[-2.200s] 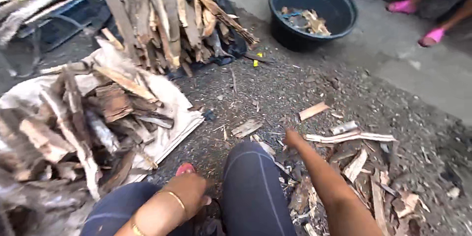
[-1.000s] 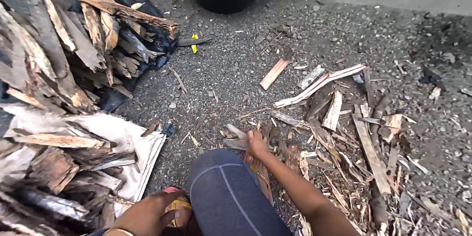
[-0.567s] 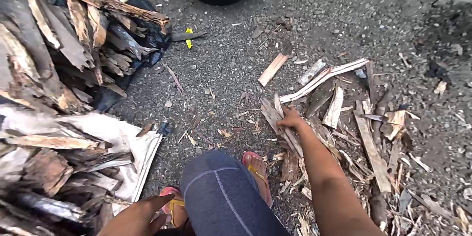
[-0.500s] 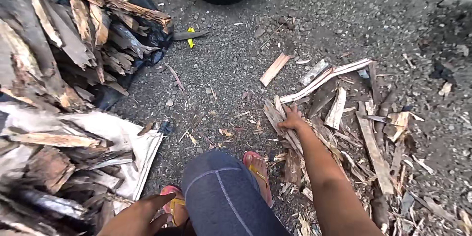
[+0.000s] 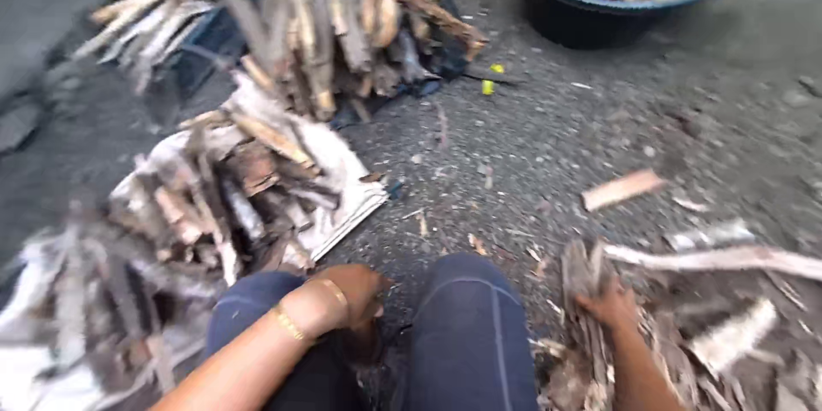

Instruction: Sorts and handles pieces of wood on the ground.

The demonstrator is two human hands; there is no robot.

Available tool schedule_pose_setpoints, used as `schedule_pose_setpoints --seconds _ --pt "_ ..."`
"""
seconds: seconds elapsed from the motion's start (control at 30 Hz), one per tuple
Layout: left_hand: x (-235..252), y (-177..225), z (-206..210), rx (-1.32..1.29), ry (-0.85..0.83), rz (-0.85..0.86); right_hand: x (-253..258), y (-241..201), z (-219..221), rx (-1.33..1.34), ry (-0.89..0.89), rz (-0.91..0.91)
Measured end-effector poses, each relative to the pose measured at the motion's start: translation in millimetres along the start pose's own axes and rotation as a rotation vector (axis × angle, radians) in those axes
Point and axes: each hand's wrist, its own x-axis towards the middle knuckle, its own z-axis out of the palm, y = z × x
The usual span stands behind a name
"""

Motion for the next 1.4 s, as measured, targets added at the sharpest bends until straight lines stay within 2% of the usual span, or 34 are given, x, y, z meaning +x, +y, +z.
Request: schedule_pose_setpoints --seconds 0.1,0.17,0.27,0.37,0.43,0.53,0.67,0.73,0.8,0.87,0.97,1.0,1.07,1.13,1.2,1.3,1.4 --pt "-5.7 -4.9 5.1 -0.016 0.017 0.026 -14.4 -15.0 11.0 -0.084 -0.017 0.094" --pt "-13.5 -6.9 7.5 -0.043 0.052 0.049 -19.9 -19.7 13.5 -0.086 0.008 0.081" --pt "-28.5 -9.3 12.4 -0.065 0.098 0.062 -33.4 -28.9 14.7 0.020 0.033 -0.015" --pt "-39.2 -17.3 20.7 -0.073 0.118 0.073 -51.2 -74.2 8.5 0.140 0.077 -0.186" --pt "-45.1 -21.9 27.2 -0.068 0.114 0.088 -67.3 -130.9 -3.9 0.184 0.082 -0.413" --pt "-49.5 -30.0 34.1 -0.063 0.110 0.114 -95.6 -251.5 -30.7 0.194 0.041 -0.692" --pt "-54.6 -38.6 37.5 -0.110 0.123 0.096 -147.9 -426.2 -50.1 0.285 -0.116 -0.857" --pt "-54.8 -41.7 38.6 -0.124 0.131 0.101 -186.9 -498.9 -47.6 0.381 -0.319 -0.901" --pt "-54.6 -44.6 37.9 -0.146 0.141 0.103 -226.6 -548.2 -41.2 0.393 -0.484 -0.946" --pt "-55.5 -48.1 36.5 -0.159 0.150 0.104 -254.9 -570.4 -34.2 0.278 -0.429 -1.086" --pt "-54.9 -53.8 37.2 -0.163 0.164 0.114 -262.9 -550.2 -36.5 0.088 -0.335 -1.245" --pt "-54.6 -56.0 38.7 -0.164 0.166 0.112 -252.8 -531.8 -37.5 0.032 -0.312 -1.253" --pt "-52.7 -57.0 42.3 -0.148 0.170 0.106 -209.1 -477.5 -37.7 0.008 -0.333 -1.156" --pt "-47.5 -52.7 41.4 -0.096 0.157 0.106 -153.7 -394.2 -36.2 0.135 -0.368 -0.918" --pt "-42.3 -46.6 38.3 -0.059 0.141 0.113 -112.5 -292.7 -27.8 0.354 -0.364 -0.572" --pt "-32.1 -34.5 35.2 -0.010 0.114 0.102 -84.5 -154.9 -9.6 0.544 -0.294 -0.118" --pt "-23.4 -16.9 29.8 0.027 0.073 0.074 -75.6 -68.1 7.2 0.581 -0.238 0.132"
